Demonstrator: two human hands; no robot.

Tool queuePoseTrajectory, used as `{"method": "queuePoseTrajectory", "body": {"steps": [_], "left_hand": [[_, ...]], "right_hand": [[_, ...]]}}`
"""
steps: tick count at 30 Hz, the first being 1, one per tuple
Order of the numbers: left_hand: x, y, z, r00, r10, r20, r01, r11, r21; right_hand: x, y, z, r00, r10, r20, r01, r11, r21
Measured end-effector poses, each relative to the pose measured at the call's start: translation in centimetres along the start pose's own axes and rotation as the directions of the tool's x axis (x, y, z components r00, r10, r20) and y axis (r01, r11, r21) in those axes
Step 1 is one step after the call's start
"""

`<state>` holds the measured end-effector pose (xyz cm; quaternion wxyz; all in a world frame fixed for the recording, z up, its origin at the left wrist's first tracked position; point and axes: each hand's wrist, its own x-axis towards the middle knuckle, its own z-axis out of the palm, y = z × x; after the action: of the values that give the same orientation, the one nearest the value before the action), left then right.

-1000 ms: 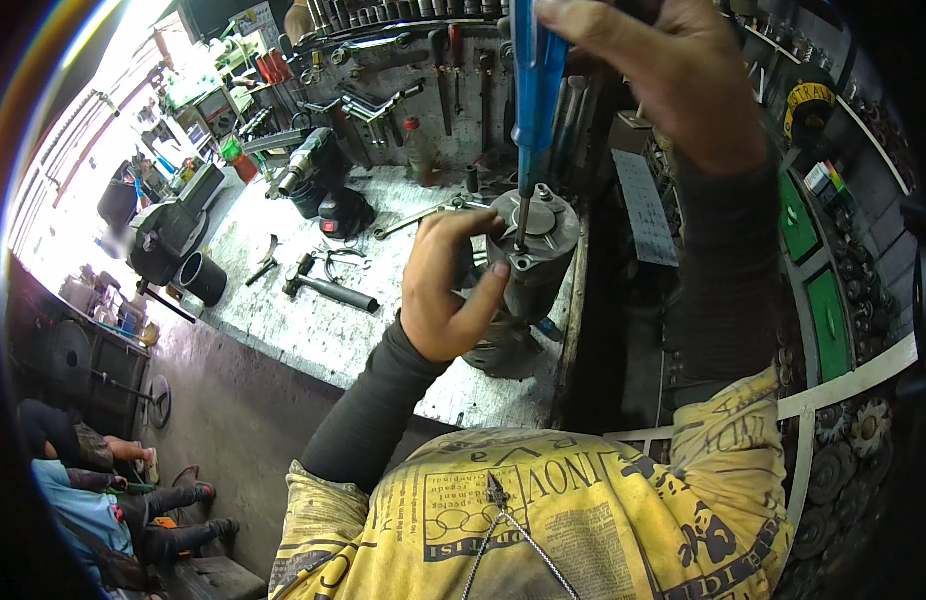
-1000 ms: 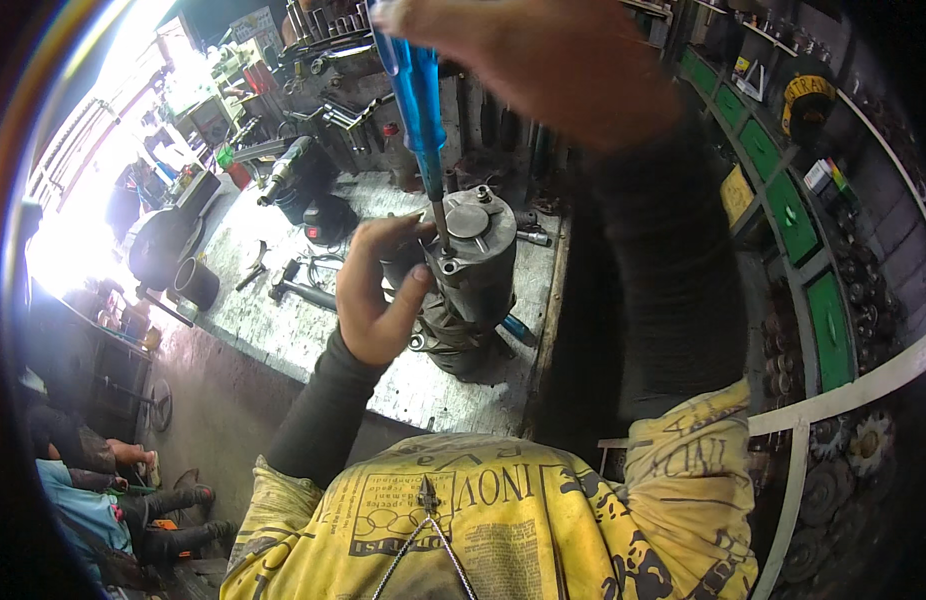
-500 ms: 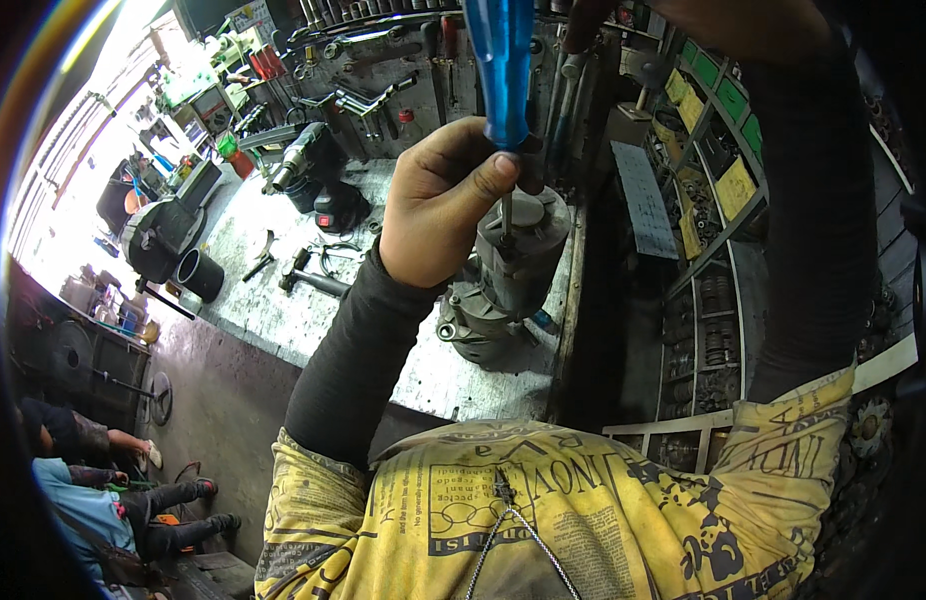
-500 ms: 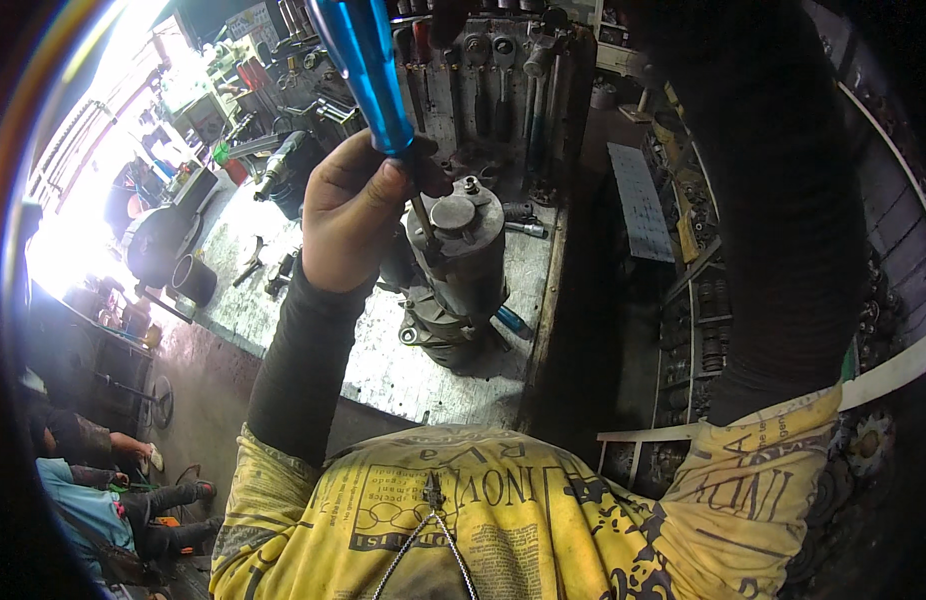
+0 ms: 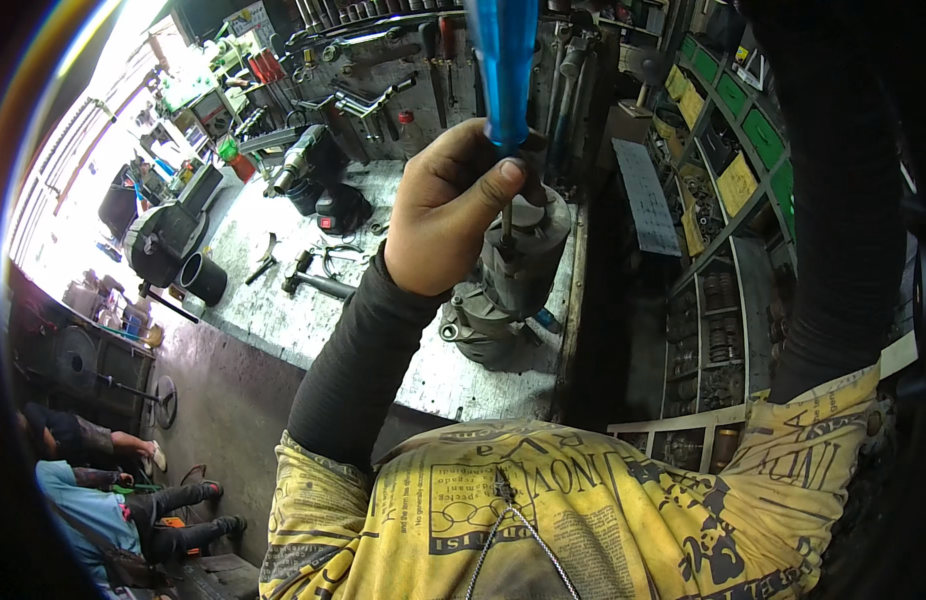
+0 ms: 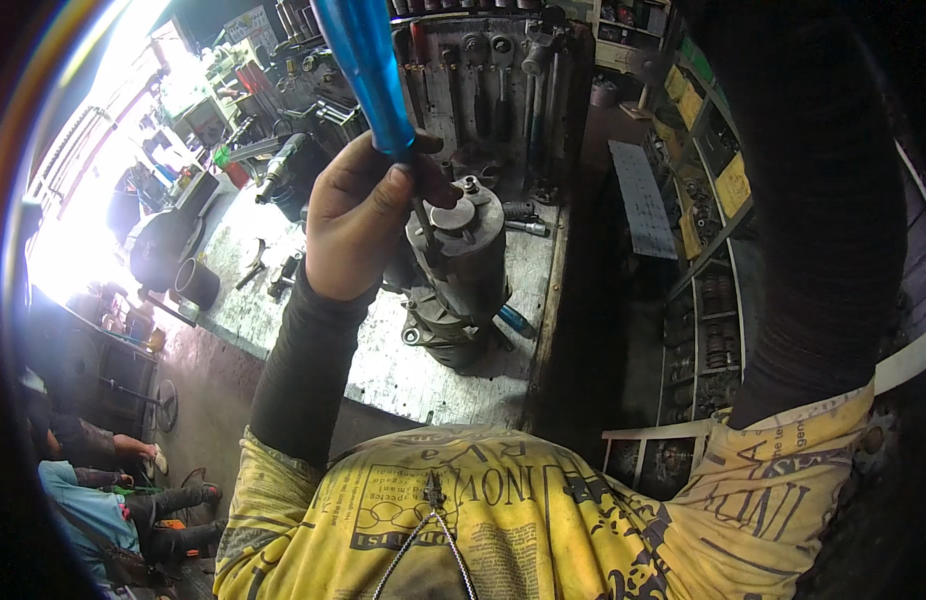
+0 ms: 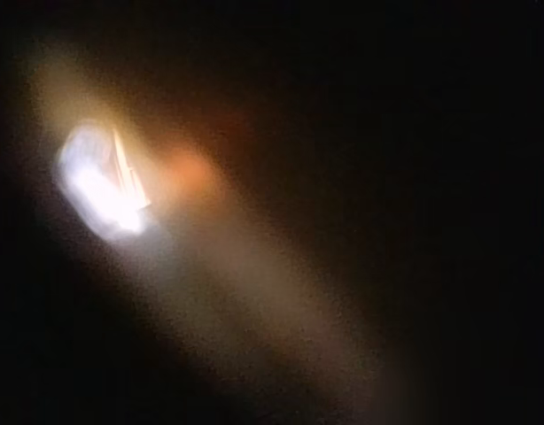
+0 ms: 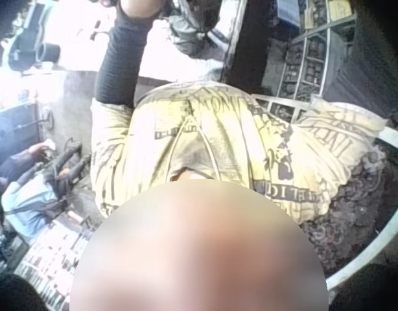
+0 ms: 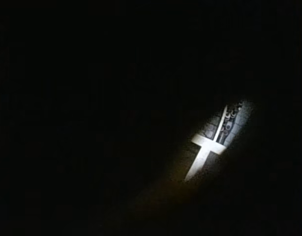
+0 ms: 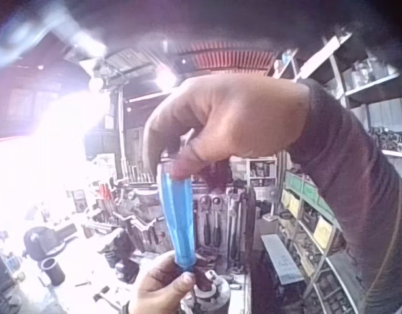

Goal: The person disassembles a cylindrical electrical component, removes and inspects internal parts, then reassembles it using a screwdriver. They handle the housing, internal rotor, and small fasteners, placing tools and parts on the workbench.

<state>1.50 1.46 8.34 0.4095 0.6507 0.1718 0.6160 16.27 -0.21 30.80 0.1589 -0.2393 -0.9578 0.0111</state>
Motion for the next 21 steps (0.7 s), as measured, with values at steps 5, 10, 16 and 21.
{"method": "queuePoseTrajectory", "body": {"steps": [5,10,16,21], "left_hand": [[-0.1,0.1,0.5,1.0,-0.015,-0.015,0.016,0.996,0.085],[-0.3,0.1,0.4,1.0,0.006,-0.003,-0.006,0.997,0.074],[0.0,0.0,0.2,1.0,0.008,0.017,-0.009,0.997,0.073],[-0.1,-0.2,0.3,1.0,0.001,-0.006,-0.001,0.996,0.091]], "right_hand": [[2.4,2.1,-4.4,0.822,-0.101,0.561,0.186,0.978,-0.097],[0.7,-1.1,2.0,0.988,0.12,-0.097,-0.126,0.99,-0.064],[2.3,4.2,-3.8,0.797,-0.323,0.51,0.348,0.936,0.05],[-0.4,1.2,1.7,0.978,-0.117,-0.17,0.145,0.975,0.167]]}}
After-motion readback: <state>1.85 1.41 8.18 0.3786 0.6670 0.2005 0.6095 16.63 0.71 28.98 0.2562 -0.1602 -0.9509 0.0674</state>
